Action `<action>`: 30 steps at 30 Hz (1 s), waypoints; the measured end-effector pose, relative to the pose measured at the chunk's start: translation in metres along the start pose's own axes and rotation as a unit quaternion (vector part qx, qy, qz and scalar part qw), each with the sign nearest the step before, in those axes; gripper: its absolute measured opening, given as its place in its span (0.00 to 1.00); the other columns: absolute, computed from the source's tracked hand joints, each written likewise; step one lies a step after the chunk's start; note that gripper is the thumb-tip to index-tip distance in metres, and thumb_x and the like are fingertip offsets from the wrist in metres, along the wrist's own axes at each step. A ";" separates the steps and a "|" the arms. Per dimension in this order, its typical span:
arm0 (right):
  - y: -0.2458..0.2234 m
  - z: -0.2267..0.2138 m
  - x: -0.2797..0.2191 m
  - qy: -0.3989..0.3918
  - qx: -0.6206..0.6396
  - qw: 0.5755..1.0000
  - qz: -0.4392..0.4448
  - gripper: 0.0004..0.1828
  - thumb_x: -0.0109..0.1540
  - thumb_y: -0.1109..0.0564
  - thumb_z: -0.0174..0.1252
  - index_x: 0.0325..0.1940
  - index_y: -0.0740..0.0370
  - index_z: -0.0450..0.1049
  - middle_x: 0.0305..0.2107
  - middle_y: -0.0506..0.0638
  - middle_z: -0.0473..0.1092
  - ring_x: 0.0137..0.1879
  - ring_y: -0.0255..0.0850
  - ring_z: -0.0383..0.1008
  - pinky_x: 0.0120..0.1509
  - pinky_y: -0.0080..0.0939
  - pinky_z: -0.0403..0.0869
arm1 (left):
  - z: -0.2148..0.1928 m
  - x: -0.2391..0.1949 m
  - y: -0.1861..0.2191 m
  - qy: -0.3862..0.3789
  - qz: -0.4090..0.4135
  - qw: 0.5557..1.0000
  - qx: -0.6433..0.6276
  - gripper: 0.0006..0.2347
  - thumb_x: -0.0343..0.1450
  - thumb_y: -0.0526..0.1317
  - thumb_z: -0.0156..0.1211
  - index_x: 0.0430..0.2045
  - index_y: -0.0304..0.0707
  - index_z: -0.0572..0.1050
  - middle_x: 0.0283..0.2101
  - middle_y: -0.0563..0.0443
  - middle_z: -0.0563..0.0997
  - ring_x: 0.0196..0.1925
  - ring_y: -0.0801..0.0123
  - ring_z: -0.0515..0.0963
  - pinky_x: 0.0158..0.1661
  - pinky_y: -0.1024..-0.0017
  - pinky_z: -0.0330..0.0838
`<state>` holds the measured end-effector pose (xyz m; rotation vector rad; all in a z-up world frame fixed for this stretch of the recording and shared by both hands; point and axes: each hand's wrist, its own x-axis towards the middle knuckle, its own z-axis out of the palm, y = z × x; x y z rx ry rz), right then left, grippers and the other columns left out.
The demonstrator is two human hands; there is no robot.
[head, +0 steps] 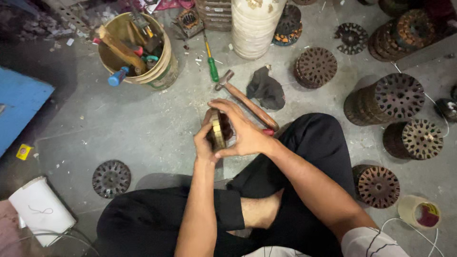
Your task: The person aligns and separates metal plates of a fan motor stator using a screwdriver and a hammer. They handle various stacks of metal components while sitting on a workshop floor.
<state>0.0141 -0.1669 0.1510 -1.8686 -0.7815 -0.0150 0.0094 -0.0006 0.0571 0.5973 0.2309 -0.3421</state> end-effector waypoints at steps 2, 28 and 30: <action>-0.001 -0.001 0.000 0.007 -0.013 1.000 -0.006 0.64 0.45 0.44 0.81 0.77 0.60 0.52 0.72 0.62 0.55 0.80 0.57 0.54 0.83 0.53 0.57 | 0.003 -0.001 -0.001 0.010 0.004 1.000 0.020 0.31 0.67 0.45 0.54 0.68 0.40 0.61 0.51 0.47 0.78 0.47 0.62 0.79 0.46 0.65 0.76; 0.114 0.003 -0.022 0.065 -0.372 0.866 0.329 0.33 0.50 0.48 0.72 0.53 0.65 0.69 0.52 0.65 0.67 0.58 0.65 0.69 0.55 0.64 0.72 | -0.035 0.026 -0.002 0.316 0.308 0.857 0.266 0.19 0.63 0.34 0.78 0.43 0.33 0.72 0.39 0.52 0.77 0.40 0.70 0.75 0.44 0.72 0.73; 0.126 0.007 -0.026 0.072 -0.393 0.856 0.329 0.32 0.52 0.50 0.71 0.55 0.66 0.68 0.54 0.67 0.65 0.58 0.66 0.68 0.53 0.65 0.72 | -0.030 0.022 -0.002 0.360 0.288 0.819 0.342 0.21 0.60 0.35 0.79 0.42 0.33 0.73 0.39 0.50 0.78 0.40 0.67 0.76 0.45 0.70 0.73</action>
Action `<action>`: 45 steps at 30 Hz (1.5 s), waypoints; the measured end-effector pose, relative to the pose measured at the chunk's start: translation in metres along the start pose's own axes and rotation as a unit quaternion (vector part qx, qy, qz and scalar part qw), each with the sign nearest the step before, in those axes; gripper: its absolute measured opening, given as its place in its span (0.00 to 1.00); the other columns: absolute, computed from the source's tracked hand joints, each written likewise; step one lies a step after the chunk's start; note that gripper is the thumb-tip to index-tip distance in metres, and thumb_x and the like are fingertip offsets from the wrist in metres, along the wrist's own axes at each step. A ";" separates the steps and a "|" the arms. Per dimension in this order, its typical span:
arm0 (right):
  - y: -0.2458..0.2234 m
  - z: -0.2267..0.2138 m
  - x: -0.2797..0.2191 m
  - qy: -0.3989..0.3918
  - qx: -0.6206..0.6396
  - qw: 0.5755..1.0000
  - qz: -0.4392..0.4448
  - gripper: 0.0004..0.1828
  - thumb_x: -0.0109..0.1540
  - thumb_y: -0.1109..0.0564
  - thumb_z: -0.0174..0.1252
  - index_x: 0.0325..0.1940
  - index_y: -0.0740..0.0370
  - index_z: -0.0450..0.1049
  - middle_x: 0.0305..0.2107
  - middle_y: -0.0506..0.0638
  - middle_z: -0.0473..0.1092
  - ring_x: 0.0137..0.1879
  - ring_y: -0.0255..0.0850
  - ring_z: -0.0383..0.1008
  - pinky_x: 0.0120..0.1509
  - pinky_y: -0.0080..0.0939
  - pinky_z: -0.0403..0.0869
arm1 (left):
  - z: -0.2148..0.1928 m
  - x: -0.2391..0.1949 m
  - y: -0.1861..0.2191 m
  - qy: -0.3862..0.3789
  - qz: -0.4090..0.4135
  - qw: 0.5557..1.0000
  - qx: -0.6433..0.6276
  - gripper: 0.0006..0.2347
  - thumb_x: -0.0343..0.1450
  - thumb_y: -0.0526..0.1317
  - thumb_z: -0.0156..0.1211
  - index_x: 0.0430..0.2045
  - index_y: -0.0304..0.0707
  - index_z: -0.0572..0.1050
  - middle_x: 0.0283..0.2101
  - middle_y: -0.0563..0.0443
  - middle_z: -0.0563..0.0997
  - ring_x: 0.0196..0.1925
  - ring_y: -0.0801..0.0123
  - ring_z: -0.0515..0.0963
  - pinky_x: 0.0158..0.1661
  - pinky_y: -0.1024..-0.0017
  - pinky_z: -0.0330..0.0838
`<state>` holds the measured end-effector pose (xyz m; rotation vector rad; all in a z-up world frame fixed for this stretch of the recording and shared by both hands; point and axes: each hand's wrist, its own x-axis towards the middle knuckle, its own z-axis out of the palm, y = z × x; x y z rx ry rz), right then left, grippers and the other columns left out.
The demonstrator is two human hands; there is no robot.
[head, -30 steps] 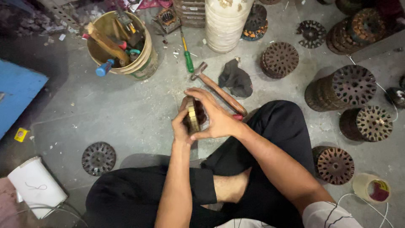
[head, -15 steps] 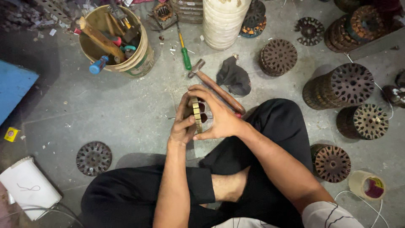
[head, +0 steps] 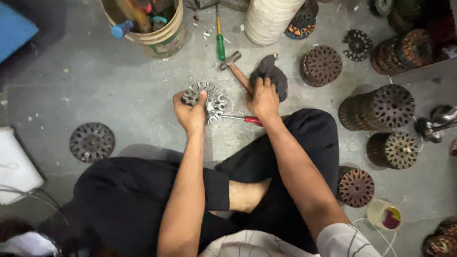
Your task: The person aligns and separates metal plates of a fan motor stator using a screwdriver and a hammer. They handle various stacks of metal components while sitting on a workshop floor.
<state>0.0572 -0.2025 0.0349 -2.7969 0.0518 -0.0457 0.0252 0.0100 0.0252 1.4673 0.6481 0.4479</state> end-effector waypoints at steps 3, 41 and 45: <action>0.010 0.013 0.003 0.016 -0.015 1.000 -0.014 0.30 0.53 0.51 0.70 0.54 0.67 0.68 0.53 0.69 0.66 0.56 0.68 0.69 0.50 0.64 0.73 | -0.004 -0.006 0.012 0.017 0.010 0.994 0.107 0.22 0.58 0.39 0.80 0.42 0.34 0.75 0.40 0.47 0.81 0.41 0.61 0.79 0.47 0.66 0.74; -0.057 -0.065 -0.161 -0.049 0.188 0.981 -0.006 0.16 0.72 0.50 0.48 0.44 0.68 0.64 0.25 0.72 0.71 0.35 0.72 0.73 0.36 0.66 0.67 | -0.010 -0.015 0.013 0.057 0.077 0.978 0.186 0.23 0.56 0.44 0.82 0.38 0.34 0.75 0.43 0.41 0.80 0.47 0.45 0.79 0.48 0.55 0.72; -0.052 -0.067 -0.159 -0.096 0.179 0.979 0.026 0.16 0.71 0.49 0.48 0.46 0.67 0.64 0.24 0.72 0.71 0.35 0.70 0.75 0.35 0.64 0.68 | -0.010 -0.017 0.000 0.071 0.084 0.978 0.178 0.24 0.55 0.44 0.81 0.38 0.33 0.75 0.42 0.39 0.80 0.46 0.45 0.79 0.47 0.55 0.72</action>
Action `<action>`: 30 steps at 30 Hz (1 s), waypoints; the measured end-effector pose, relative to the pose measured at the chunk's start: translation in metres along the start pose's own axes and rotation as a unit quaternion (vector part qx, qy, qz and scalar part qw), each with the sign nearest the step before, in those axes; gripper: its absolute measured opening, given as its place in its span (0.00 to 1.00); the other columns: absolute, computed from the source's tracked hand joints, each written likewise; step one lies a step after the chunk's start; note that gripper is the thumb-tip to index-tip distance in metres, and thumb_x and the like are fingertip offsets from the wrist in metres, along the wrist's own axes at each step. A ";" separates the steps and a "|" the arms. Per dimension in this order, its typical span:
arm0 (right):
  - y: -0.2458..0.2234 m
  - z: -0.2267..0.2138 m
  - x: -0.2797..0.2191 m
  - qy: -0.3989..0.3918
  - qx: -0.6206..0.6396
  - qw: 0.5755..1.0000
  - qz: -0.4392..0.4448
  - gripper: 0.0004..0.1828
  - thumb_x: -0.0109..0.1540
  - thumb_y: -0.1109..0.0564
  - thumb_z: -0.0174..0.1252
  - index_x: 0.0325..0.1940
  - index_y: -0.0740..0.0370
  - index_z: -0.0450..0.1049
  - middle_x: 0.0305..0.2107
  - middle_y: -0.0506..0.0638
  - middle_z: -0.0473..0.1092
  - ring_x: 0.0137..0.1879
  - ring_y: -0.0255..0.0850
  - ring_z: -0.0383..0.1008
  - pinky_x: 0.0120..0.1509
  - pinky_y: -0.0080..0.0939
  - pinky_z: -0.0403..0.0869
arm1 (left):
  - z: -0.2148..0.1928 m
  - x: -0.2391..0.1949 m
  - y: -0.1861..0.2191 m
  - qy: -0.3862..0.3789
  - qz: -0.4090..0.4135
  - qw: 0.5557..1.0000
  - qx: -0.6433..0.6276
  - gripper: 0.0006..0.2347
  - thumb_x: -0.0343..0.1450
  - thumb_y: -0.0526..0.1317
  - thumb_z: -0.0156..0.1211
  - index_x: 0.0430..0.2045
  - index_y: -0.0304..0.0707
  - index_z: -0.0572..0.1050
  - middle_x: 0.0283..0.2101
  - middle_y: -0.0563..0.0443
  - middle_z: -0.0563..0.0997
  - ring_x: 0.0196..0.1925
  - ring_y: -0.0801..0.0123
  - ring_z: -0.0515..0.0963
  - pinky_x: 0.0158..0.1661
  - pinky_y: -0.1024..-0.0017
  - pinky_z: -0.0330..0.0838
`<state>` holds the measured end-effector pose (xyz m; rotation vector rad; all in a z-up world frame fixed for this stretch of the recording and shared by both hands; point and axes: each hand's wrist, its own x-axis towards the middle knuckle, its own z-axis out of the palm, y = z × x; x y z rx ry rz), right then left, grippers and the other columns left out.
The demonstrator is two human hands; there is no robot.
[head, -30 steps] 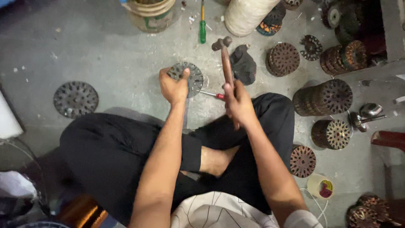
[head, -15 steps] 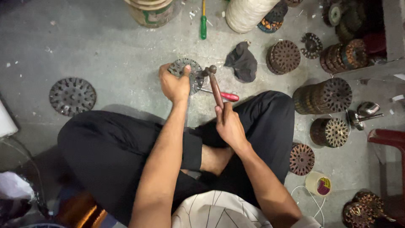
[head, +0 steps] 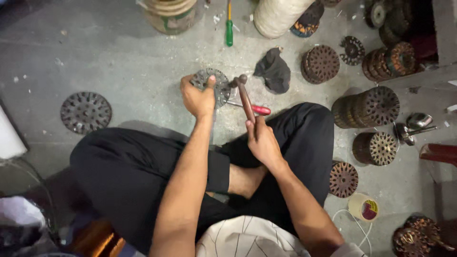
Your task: The person aligns and separates metal plates of a fan motor stator using a screwdriver and a hammer. They handle various stacks of metal components while sitting on a workshop floor.
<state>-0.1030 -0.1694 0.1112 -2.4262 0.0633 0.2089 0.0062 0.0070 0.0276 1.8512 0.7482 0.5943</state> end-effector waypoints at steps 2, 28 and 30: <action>0.000 -0.005 0.001 0.057 0.053 0.996 -0.052 0.16 0.71 0.50 0.48 0.50 0.68 0.65 0.22 0.67 0.71 0.30 0.63 0.76 0.30 0.59 0.69 | 0.008 0.008 -0.003 -0.004 -0.018 1.000 -0.015 0.22 0.57 0.46 0.79 0.37 0.33 0.76 0.41 0.40 0.81 0.45 0.47 0.80 0.47 0.56 0.72; -0.009 -0.021 0.017 0.093 0.261 0.960 -0.030 0.14 0.67 0.51 0.61 0.44 0.65 0.71 0.18 0.46 0.67 0.20 0.32 0.68 0.24 0.38 0.67 | -0.006 0.003 0.030 -0.339 -0.141 0.797 -0.480 0.11 0.73 0.44 0.65 0.38 0.34 0.75 0.34 0.53 0.77 0.36 0.71 0.77 0.38 0.72 0.72; -0.005 -0.021 0.018 0.096 0.194 0.976 -0.007 0.16 0.70 0.49 0.58 0.40 0.66 0.69 0.16 0.51 0.67 0.20 0.38 0.70 0.25 0.42 0.67 | -0.001 0.007 0.022 -0.267 -0.100 0.875 -0.391 0.14 0.70 0.45 0.70 0.37 0.33 0.77 0.35 0.53 0.79 0.37 0.71 0.77 0.40 0.72 0.72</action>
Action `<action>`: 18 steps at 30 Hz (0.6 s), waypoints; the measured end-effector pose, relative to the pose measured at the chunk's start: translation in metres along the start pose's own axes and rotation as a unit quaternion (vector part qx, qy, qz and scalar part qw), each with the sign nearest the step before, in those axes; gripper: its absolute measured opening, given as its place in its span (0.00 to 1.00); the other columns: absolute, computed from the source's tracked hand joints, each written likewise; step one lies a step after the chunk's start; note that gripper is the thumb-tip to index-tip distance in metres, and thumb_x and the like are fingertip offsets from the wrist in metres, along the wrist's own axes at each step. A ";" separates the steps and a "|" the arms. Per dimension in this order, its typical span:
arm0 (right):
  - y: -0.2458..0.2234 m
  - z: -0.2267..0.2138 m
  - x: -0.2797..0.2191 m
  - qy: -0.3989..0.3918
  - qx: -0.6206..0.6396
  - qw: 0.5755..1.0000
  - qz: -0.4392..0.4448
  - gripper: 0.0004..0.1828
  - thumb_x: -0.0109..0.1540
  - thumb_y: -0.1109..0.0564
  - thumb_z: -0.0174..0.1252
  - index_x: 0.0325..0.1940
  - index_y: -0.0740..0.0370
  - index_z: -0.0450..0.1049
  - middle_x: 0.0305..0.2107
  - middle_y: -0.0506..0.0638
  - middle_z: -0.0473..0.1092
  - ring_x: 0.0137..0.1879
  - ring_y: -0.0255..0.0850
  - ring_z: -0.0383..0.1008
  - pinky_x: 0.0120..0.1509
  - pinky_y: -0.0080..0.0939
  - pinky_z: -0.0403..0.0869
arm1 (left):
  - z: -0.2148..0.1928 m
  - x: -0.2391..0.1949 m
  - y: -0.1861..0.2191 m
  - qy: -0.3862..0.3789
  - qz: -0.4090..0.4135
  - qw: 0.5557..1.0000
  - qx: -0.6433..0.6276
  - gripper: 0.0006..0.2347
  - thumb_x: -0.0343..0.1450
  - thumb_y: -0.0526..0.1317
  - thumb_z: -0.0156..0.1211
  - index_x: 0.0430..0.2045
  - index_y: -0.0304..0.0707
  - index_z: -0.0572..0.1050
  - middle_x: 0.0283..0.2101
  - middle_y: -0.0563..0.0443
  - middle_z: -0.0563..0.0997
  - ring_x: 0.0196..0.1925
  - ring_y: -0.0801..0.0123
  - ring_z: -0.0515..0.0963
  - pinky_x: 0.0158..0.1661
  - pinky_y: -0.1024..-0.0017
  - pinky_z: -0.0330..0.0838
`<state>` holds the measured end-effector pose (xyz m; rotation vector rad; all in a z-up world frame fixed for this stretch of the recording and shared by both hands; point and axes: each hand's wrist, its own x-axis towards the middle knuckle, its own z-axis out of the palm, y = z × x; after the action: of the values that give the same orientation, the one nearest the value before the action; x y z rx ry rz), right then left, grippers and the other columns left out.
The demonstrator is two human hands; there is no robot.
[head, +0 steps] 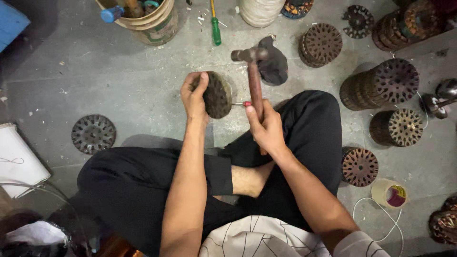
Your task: The person aligns and separates metal plates of a fan motor stator using a screwdriver and a hammer. They handle various stacks of metal components while sitting on a workshop floor.
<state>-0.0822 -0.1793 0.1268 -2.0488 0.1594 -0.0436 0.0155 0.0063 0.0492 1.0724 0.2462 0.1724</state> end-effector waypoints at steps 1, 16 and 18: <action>0.002 -0.001 -0.001 -0.001 -0.016 1.000 -0.018 0.15 0.70 0.49 0.56 0.42 0.66 0.69 0.17 0.54 0.68 0.21 0.42 0.71 0.26 0.45 0.68 | -0.002 0.003 -0.003 0.039 0.025 0.997 0.056 0.15 0.68 0.45 0.73 0.37 0.32 0.78 0.35 0.53 0.80 0.38 0.71 0.77 0.41 0.71 0.72; -0.012 -0.008 -0.013 -0.061 -0.176 0.980 -0.064 0.15 0.69 0.52 0.54 0.44 0.69 0.64 0.22 0.69 0.71 0.32 0.68 0.74 0.34 0.64 0.69 | -0.002 0.007 0.003 0.222 0.069 0.843 0.486 0.18 0.64 0.51 0.73 0.34 0.35 0.78 0.36 0.39 0.84 0.40 0.44 0.83 0.42 0.53 0.74; -0.013 -0.008 -0.015 -0.070 -0.196 0.977 -0.047 0.15 0.69 0.52 0.53 0.41 0.69 0.63 0.21 0.69 0.71 0.31 0.68 0.74 0.34 0.65 0.69 | -0.002 0.005 0.005 0.224 0.079 0.842 0.484 0.18 0.64 0.51 0.73 0.34 0.35 0.78 0.36 0.39 0.84 0.40 0.44 0.83 0.41 0.53 0.74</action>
<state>-0.0966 -0.1778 0.1425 -2.4438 -0.0214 0.0792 0.0201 0.0112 0.0519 2.0670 0.7159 0.4806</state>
